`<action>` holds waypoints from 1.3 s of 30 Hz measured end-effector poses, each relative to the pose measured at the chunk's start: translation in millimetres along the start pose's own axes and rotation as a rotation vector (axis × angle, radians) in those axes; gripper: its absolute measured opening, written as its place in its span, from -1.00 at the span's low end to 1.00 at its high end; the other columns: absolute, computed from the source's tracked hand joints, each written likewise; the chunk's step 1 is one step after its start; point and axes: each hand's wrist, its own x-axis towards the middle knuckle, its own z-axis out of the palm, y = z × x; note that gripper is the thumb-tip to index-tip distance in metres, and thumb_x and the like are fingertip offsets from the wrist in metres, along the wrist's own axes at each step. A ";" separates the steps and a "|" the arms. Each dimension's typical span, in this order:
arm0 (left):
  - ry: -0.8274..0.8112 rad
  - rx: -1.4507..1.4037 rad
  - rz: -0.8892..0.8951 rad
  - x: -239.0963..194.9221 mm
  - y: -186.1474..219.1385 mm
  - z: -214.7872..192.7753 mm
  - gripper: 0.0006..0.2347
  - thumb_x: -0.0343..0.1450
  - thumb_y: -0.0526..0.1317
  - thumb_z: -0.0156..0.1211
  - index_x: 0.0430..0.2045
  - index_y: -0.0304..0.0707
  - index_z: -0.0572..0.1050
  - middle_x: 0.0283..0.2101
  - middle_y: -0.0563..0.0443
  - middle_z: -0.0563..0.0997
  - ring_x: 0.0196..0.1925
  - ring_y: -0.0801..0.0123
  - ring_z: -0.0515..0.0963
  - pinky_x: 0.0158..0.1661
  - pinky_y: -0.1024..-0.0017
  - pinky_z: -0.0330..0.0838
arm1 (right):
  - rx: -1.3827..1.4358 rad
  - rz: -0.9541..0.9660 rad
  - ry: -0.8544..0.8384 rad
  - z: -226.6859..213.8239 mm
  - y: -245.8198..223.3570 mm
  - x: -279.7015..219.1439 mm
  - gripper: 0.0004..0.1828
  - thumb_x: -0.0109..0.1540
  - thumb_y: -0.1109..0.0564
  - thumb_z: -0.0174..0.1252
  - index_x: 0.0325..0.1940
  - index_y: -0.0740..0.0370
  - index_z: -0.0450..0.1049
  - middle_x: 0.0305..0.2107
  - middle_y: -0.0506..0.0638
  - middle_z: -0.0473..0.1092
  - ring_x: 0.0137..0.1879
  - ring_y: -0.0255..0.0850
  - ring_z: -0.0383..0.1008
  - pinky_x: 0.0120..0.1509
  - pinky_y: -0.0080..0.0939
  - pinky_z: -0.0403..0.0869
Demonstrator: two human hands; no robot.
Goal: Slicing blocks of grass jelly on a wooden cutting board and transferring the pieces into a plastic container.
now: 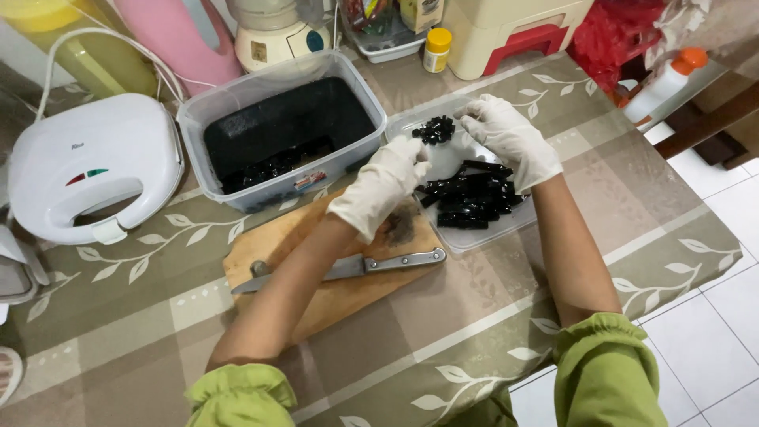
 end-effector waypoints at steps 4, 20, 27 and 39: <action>-0.112 -0.001 -0.048 -68.0 0.9 -61.8 -0.78 0.49 -0.05 0.08 -0.20 -0.19 0.42 -0.16 -0.22 0.52 0.03 -0.07 0.61 0.03 0.15 0.55 | 0.030 0.008 -0.068 -6.4 -20.2 -23.7 -0.70 0.33 0.05 0.05 0.06 0.19 0.54 0.06 0.28 0.41 0.18 0.25 0.43 0.20 0.18 0.44; -0.150 0.057 0.067 -153.9 -57.7 -65.0 -0.78 0.33 -0.36 0.11 -0.18 -0.12 0.38 -0.15 -0.06 0.47 -0.05 0.11 0.51 -0.11 0.18 0.47 | 0.041 -0.064 0.036 0.9 -13.1 -108.6 -0.74 0.39 0.15 0.07 0.12 0.04 0.58 -0.25 0.08 0.36 -0.05 -0.03 0.42 0.08 -0.07 0.40; -0.010 -0.016 0.161 -153.4 -66.8 -51.8 -0.79 0.25 -0.46 0.03 -0.39 -0.04 0.38 -0.30 0.05 0.46 -0.30 0.17 0.48 -0.38 0.19 0.36 | 0.006 -0.154 0.050 7.6 13.8 -106.3 -0.73 0.41 0.16 0.05 0.14 0.05 0.57 -0.32 -0.06 0.32 -0.18 -0.19 0.36 0.03 -0.20 0.35; 0.023 -0.001 0.172 -130.3 -54.6 -45.5 -0.82 0.25 -0.39 0.07 -0.34 -0.08 0.43 -0.29 -0.03 0.50 -0.28 0.07 0.51 -0.31 0.14 0.40 | 0.006 -0.142 0.079 5.9 13.0 -104.6 -0.75 0.40 0.14 0.06 0.11 0.07 0.59 -0.29 -0.04 0.38 -0.16 -0.17 0.42 0.05 -0.21 0.37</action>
